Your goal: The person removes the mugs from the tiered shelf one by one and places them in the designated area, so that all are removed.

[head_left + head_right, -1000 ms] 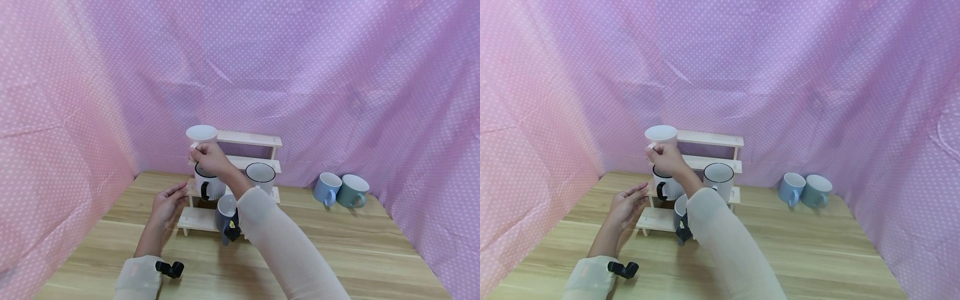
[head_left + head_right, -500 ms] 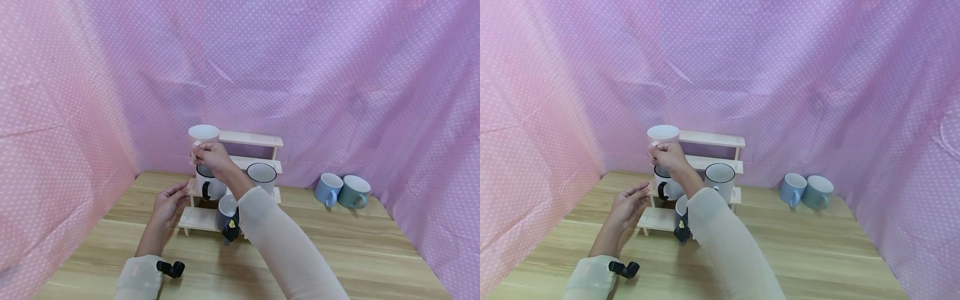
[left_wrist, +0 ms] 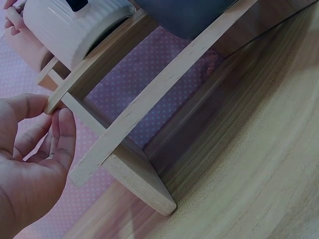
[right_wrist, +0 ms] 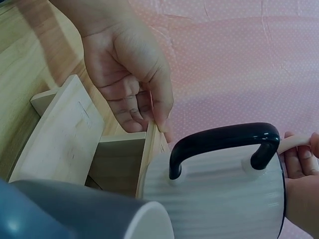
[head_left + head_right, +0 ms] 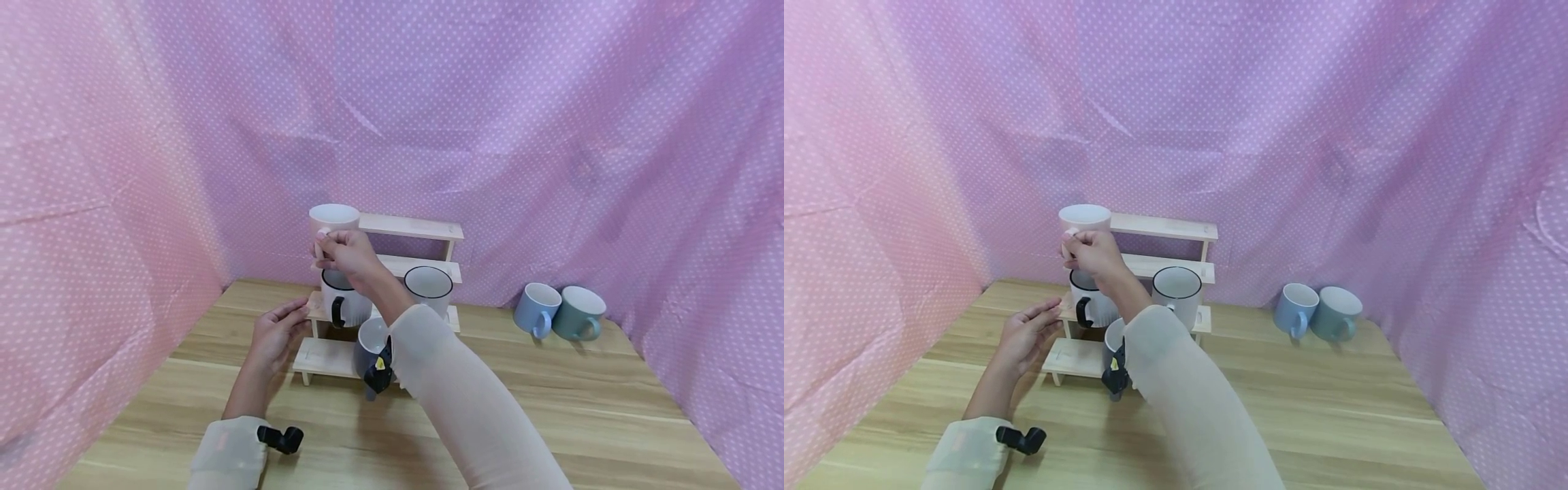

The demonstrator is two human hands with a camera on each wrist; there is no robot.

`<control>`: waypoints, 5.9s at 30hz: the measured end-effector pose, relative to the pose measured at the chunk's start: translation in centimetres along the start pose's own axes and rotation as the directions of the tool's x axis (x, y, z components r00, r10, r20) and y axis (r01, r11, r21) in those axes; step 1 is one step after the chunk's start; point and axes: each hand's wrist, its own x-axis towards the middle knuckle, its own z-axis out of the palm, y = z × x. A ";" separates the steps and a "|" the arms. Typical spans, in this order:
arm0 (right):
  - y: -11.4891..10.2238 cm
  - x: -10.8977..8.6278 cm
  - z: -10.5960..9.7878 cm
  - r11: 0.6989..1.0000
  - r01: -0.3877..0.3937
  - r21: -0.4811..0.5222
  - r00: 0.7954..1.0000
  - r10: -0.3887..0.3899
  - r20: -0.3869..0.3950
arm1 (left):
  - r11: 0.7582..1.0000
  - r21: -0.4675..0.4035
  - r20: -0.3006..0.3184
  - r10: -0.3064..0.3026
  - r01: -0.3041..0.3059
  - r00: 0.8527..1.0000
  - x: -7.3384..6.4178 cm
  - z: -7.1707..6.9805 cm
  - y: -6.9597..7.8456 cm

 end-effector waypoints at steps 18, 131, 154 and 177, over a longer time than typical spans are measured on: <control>-0.1 0.0 0.0 0.999 0.031 0.019 1.000 -0.031 -0.005 | 1.000 -0.001 -0.014 0.000 0.000 1.000 0.0 -0.1 0.1; 3.4 -14.5 -28.6 0.949 0.007 -0.316 0.911 -0.136 -0.389 | 1.000 -0.021 -0.004 0.013 -0.013 1.000 0.1 -0.1 -0.4; 10.7 -15.1 -29.3 0.948 -0.085 -0.305 0.886 -0.068 -0.458 | 1.000 -0.024 -0.019 0.010 -0.010 1.000 0.1 0.1 -0.1; 12.0 -15.0 -30.1 0.949 -0.155 -0.276 0.842 -0.019 -0.540 | 1.000 -0.005 -0.012 0.013 -0.013 1.000 0.1 -0.1 -0.3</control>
